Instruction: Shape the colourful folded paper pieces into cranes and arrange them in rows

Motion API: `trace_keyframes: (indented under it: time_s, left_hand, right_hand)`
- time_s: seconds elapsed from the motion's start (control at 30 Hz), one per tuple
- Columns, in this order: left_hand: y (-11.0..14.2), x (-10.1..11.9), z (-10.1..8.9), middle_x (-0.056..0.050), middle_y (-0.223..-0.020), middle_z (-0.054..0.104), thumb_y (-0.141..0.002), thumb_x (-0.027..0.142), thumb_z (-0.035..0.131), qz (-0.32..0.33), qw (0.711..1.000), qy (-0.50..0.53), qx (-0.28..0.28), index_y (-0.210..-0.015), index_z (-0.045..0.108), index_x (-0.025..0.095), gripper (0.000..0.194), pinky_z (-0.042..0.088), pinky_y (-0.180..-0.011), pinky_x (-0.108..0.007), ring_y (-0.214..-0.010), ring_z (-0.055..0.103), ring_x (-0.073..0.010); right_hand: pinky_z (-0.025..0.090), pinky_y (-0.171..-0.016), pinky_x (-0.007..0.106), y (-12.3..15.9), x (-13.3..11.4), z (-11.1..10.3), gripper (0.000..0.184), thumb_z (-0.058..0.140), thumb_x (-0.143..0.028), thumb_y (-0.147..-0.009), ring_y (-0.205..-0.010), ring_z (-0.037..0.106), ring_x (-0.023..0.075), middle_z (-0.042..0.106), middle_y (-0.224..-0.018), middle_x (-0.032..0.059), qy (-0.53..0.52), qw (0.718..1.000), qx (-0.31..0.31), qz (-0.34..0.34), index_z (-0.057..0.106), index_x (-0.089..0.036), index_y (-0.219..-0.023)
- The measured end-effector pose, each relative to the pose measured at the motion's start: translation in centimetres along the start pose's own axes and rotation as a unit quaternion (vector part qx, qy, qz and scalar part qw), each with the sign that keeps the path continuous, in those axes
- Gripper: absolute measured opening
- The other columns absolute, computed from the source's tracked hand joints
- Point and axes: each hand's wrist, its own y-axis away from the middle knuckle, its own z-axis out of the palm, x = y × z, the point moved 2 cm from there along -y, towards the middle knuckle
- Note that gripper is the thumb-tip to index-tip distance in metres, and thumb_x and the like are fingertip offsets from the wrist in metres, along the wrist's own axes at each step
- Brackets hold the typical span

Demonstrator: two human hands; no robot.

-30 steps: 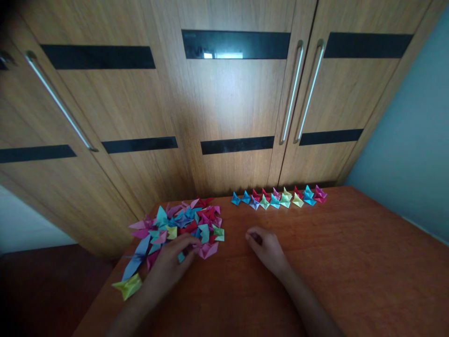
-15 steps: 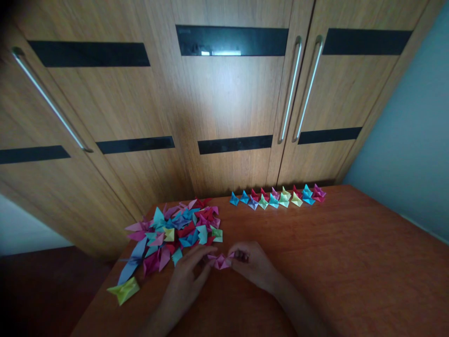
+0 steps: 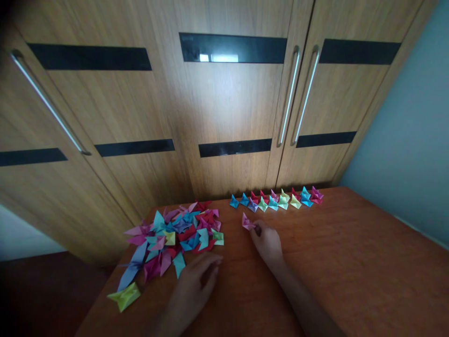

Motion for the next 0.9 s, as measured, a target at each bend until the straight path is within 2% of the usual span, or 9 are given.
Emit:
trace_keyframes:
  time_s: [0.1,0.23,0.37,0.5,0.73,0.9]
  left_hand:
    - [0.1,0.3,0.0,-0.002,-0.101,0.067,-0.085,0.011,0.046,0.008,1.0,-0.011,-0.004,-0.101,0.062,0.026,0.028,0.051,-0.083,-0.028,-0.093,0.063,-0.0161]
    - [0.3,0.7,-0.2,-0.002,-0.1,0.068,-0.086,0.011,0.044,0.009,0.999,-0.029,-0.021,-0.103,0.062,0.026,0.029,0.052,-0.081,-0.028,-0.091,0.064,-0.0169]
    - [0.4,1.0,-0.5,-0.002,-0.098,0.068,-0.085,0.01,0.044,0.01,0.998,-0.041,-0.035,-0.103,0.064,0.026,0.031,0.053,-0.079,-0.028,-0.087,0.064,-0.0171]
    - [0.6,1.1,-0.5,-0.003,-0.099,0.067,-0.084,0.011,0.045,0.014,0.998,-0.056,-0.028,-0.108,0.062,0.026,0.033,0.052,-0.08,-0.031,-0.088,0.064,-0.0181]
    - [0.9,0.9,-0.4,-0.002,-0.102,0.066,-0.084,0.014,0.045,0.001,0.996,-0.071,-0.054,-0.108,0.06,0.027,0.031,0.051,-0.082,-0.032,-0.09,0.062,-0.0186]
    - [0.1,-0.7,-1.8,-0.003,-0.107,0.064,-0.086,0.013,0.043,-0.046,0.992,-0.118,-0.017,-0.11,0.059,0.027,0.032,0.048,-0.086,-0.032,-0.096,0.06,-0.0188]
  right_hand:
    - [0.042,-0.063,0.025,-1.6,-1.2,0.7,0.028,0.042,-0.042,-0.088,-0.076,0.065,0.0194,0.069,-0.081,0.0028,0.096,0.995,-0.01,0.031,0.062,-0.024,-0.091]
    - [0.044,-0.069,0.03,-3.5,-2.8,1.7,0.032,0.039,-0.044,-0.089,-0.084,0.065,0.023,0.069,-0.09,0.0084,0.134,0.989,-0.01,0.054,0.062,-0.023,-0.098]
    - [0.046,-0.072,0.036,-4.4,-3.4,2.5,0.038,0.034,-0.044,-0.091,-0.086,0.064,0.025,0.067,-0.094,0.0122,0.163,0.984,-0.012,0.074,0.061,-0.021,-0.105]
    - [0.047,-0.071,0.034,-4.5,-3.3,2.8,0.038,0.034,-0.045,-0.091,-0.085,0.064,0.0236,0.066,-0.095,0.0106,0.177,0.981,-0.015,0.075,0.06,-0.022,-0.106]
    - [0.045,-0.065,0.031,-4.4,-3.2,2.7,0.039,0.034,-0.048,-0.091,-0.079,0.064,0.0227,0.066,-0.094,0.0104,0.17,0.983,-0.009,0.06,0.061,-0.021,-0.099]
    - [0.041,-0.064,0.026,-2.7,-3.1,2.3,0.033,0.035,-0.044,-0.091,-0.078,0.064,0.0192,0.067,-0.085,0.0049,0.143,0.989,-0.013,0.026,0.06,-0.023,-0.093]
